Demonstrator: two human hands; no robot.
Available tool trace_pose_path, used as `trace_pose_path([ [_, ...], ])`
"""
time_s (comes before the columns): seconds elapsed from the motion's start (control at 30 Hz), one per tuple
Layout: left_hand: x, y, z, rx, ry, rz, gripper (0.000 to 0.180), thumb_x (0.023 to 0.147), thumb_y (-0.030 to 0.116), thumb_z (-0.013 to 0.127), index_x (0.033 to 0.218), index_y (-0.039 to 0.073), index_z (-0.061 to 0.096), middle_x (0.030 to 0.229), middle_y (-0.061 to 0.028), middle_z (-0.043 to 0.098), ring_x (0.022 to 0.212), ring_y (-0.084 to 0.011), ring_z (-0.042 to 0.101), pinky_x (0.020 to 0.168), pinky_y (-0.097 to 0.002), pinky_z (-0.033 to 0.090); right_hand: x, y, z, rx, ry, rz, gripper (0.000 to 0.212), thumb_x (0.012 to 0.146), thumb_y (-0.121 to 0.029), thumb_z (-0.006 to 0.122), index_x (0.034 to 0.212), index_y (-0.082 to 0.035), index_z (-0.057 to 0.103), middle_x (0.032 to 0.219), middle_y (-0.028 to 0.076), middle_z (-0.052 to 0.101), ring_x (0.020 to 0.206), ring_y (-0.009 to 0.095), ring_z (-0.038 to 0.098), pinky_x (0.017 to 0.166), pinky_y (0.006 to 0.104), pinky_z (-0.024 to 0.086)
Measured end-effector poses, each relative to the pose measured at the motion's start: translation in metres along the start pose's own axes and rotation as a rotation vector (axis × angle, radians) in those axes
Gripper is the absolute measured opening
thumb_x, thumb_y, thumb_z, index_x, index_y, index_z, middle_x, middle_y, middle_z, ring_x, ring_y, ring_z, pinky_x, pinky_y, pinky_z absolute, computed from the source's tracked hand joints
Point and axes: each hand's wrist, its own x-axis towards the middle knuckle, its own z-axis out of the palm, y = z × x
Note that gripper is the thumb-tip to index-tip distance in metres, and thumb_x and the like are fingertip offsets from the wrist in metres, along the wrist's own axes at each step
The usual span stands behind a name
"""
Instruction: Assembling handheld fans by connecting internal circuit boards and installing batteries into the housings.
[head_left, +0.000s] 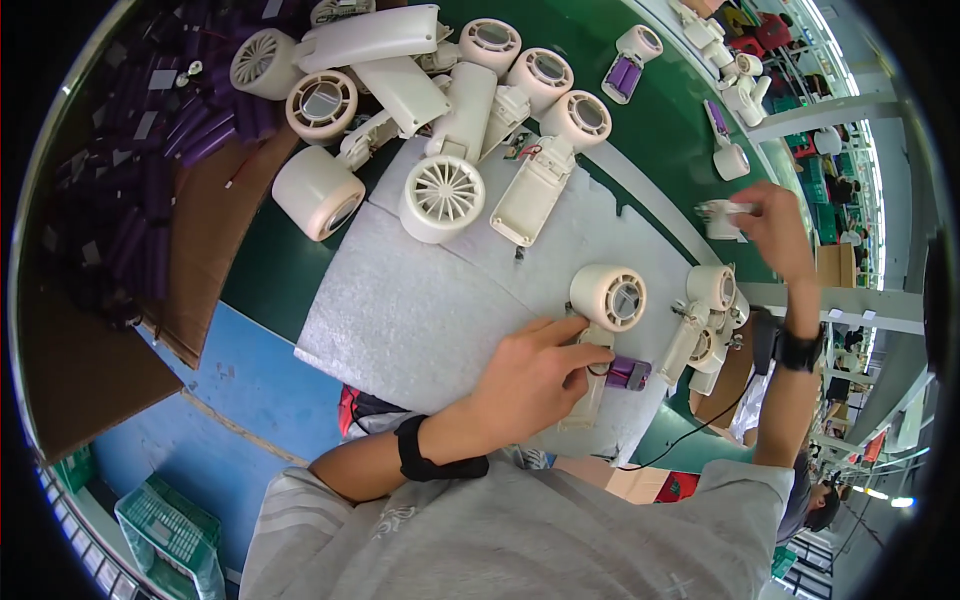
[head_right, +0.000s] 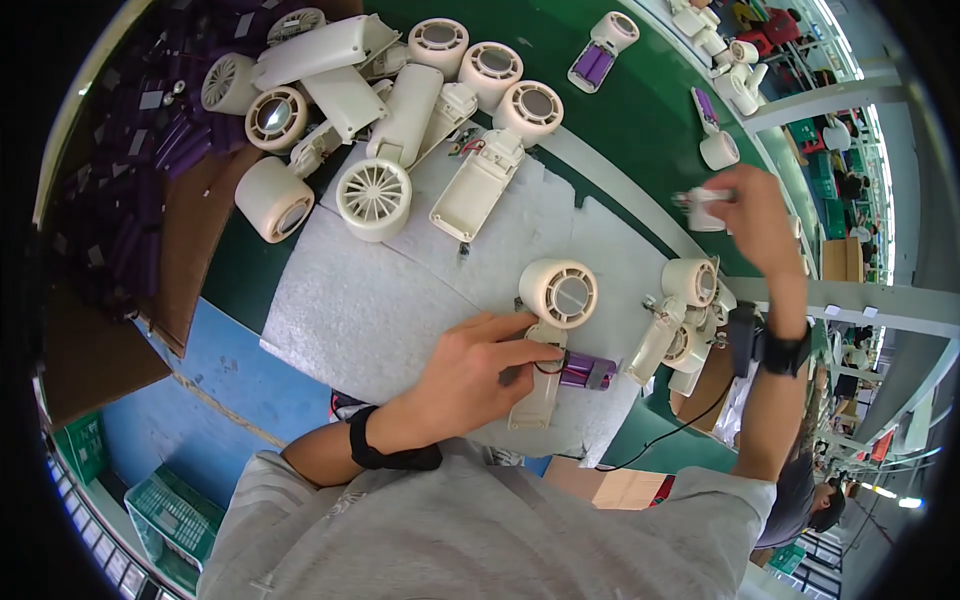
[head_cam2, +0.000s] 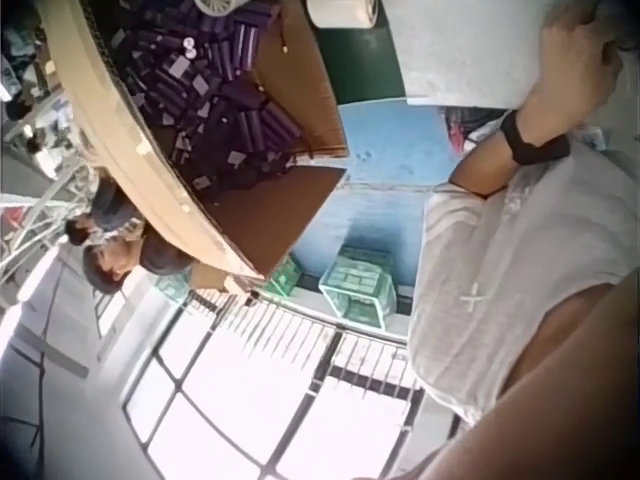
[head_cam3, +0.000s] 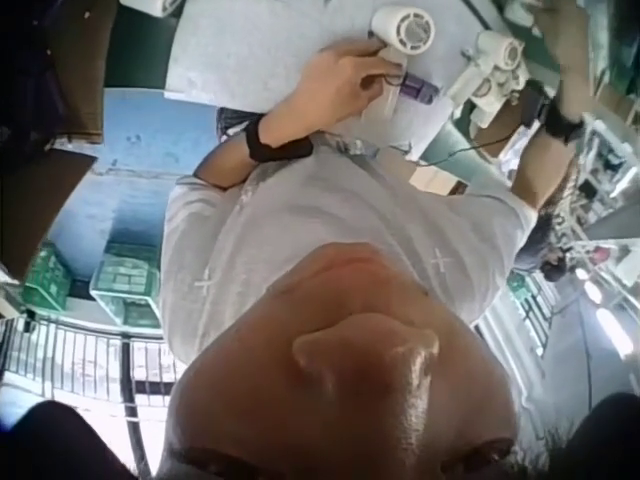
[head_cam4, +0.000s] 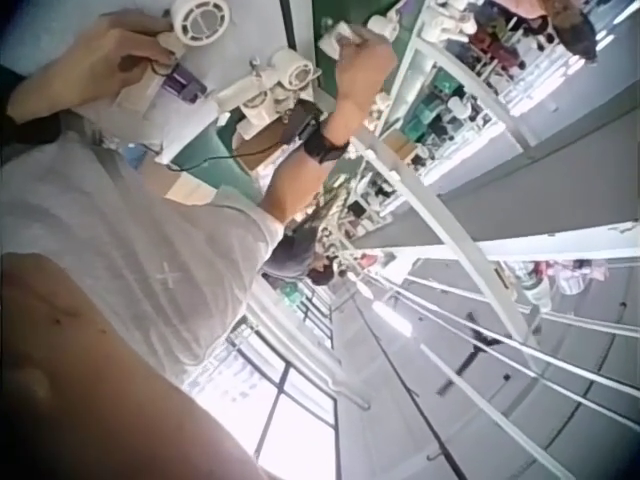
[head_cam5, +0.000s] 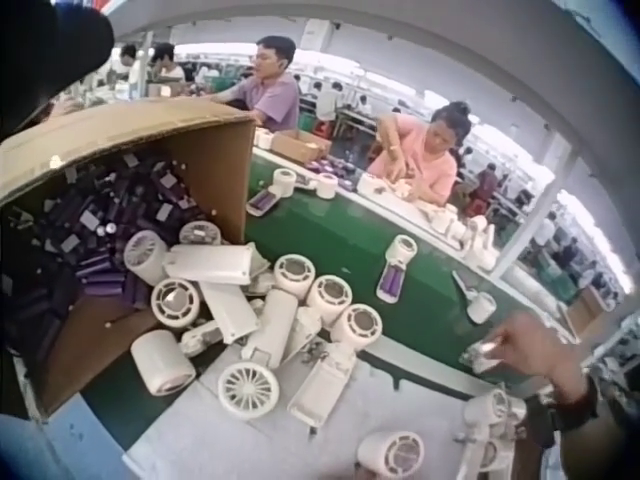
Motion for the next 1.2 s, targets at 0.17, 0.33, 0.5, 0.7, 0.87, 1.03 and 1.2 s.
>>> trace_pose_path([
  [0.17, -0.001, 0.001, -0.003, 0.035, -0.008, 0.018, 0.031, 0.067, 0.000, 0.064, 0.094, 0.013, 0.074, 0.099, -0.0102, 0.066, 0.082, -0.0284, 0.064, 0.071, -0.0361, 0.054, -0.013, -0.110, 0.020, 0.084, 0.092, -0.350, 0.023, 0.071, 0.005, 0.068, 0.093, -0.001, 0.069, 0.081, 0.014, 0.058, 0.067, 0.028, 0.060, 0.062, 0.0344, 0.047],
  [0.33, -0.002, -0.001, 0.000, 0.067, 0.008, 0.037, 0.030, 0.068, 0.002, 0.065, 0.094, 0.012, 0.074, 0.103, -0.0128, 0.067, 0.087, -0.0301, 0.065, 0.075, -0.0363, 0.055, -0.013, -0.167, 0.036, 0.001, 0.061, -0.522, 0.027, 0.073, 0.006, 0.064, 0.097, -0.004, 0.070, 0.092, 0.014, 0.060, 0.073, 0.032, 0.061, 0.066, 0.0363, 0.050],
  [0.5, -0.001, 0.004, 0.001, 0.084, -0.007, 0.050, 0.029, 0.069, 0.003, 0.065, 0.095, 0.012, 0.074, 0.105, -0.0137, 0.067, 0.090, -0.0297, 0.066, 0.077, -0.0365, 0.055, -0.001, -0.186, 0.051, 0.103, 0.239, -0.554, 0.032, 0.074, 0.007, 0.061, 0.104, -0.003, 0.067, 0.101, 0.013, 0.062, 0.078, 0.031, 0.063, 0.069, 0.0360, 0.051],
  [0.7, -0.006, 0.009, -0.003, 0.053, 0.017, 0.041, 0.027, 0.069, 0.002, 0.065, 0.093, 0.009, 0.073, 0.096, -0.0104, 0.067, 0.085, -0.0295, 0.064, 0.073, -0.0389, 0.053, -0.064, -0.164, 0.005, 0.542, 0.094, -0.542, 0.043, 0.074, 0.006, 0.062, 0.117, -0.001, 0.060, 0.118, 0.014, 0.058, 0.090, 0.026, 0.065, 0.076, 0.0360, 0.052],
  [0.87, 0.003, 0.009, -0.005, 0.035, -0.102, -0.085, 0.032, 0.068, -0.003, 0.066, 0.096, 0.010, 0.073, 0.107, -0.0131, 0.067, 0.079, -0.0250, 0.066, 0.068, -0.0301, 0.053, -0.122, -0.117, 0.020, 0.484, -0.163, -0.236, 0.044, 0.071, 0.005, 0.066, 0.115, -0.002, 0.059, 0.115, 0.014, 0.057, 0.090, 0.031, 0.062, 0.078, 0.0357, 0.051],
  [1.03, 0.013, 0.009, -0.005, -0.025, -0.109, -0.101, 0.033, 0.070, -0.006, 0.065, 0.097, 0.010, 0.074, 0.108, -0.0120, 0.067, 0.075, -0.0158, 0.065, 0.064, -0.0240, 0.050, -0.151, -0.116, 0.082, 0.391, -0.061, -0.171, 0.051, 0.068, 0.004, 0.069, 0.116, -0.003, 0.055, 0.106, 0.015, 0.058, 0.087, 0.035, 0.059, 0.077, 0.0345, 0.050],
  [1.2, 0.014, 0.004, -0.006, 0.027, -0.137, -0.162, 0.034, 0.070, -0.008, 0.064, 0.098, 0.009, 0.074, 0.111, -0.0124, 0.066, 0.078, -0.0114, 0.064, 0.063, -0.0221, 0.049, -0.149, -0.098, 0.094, 0.491, -0.196, -0.180, 0.053, 0.068, 0.000, 0.071, 0.118, -0.001, 0.052, 0.102, 0.015, 0.059, 0.087, 0.028, 0.063, 0.073, 0.0326, 0.051],
])
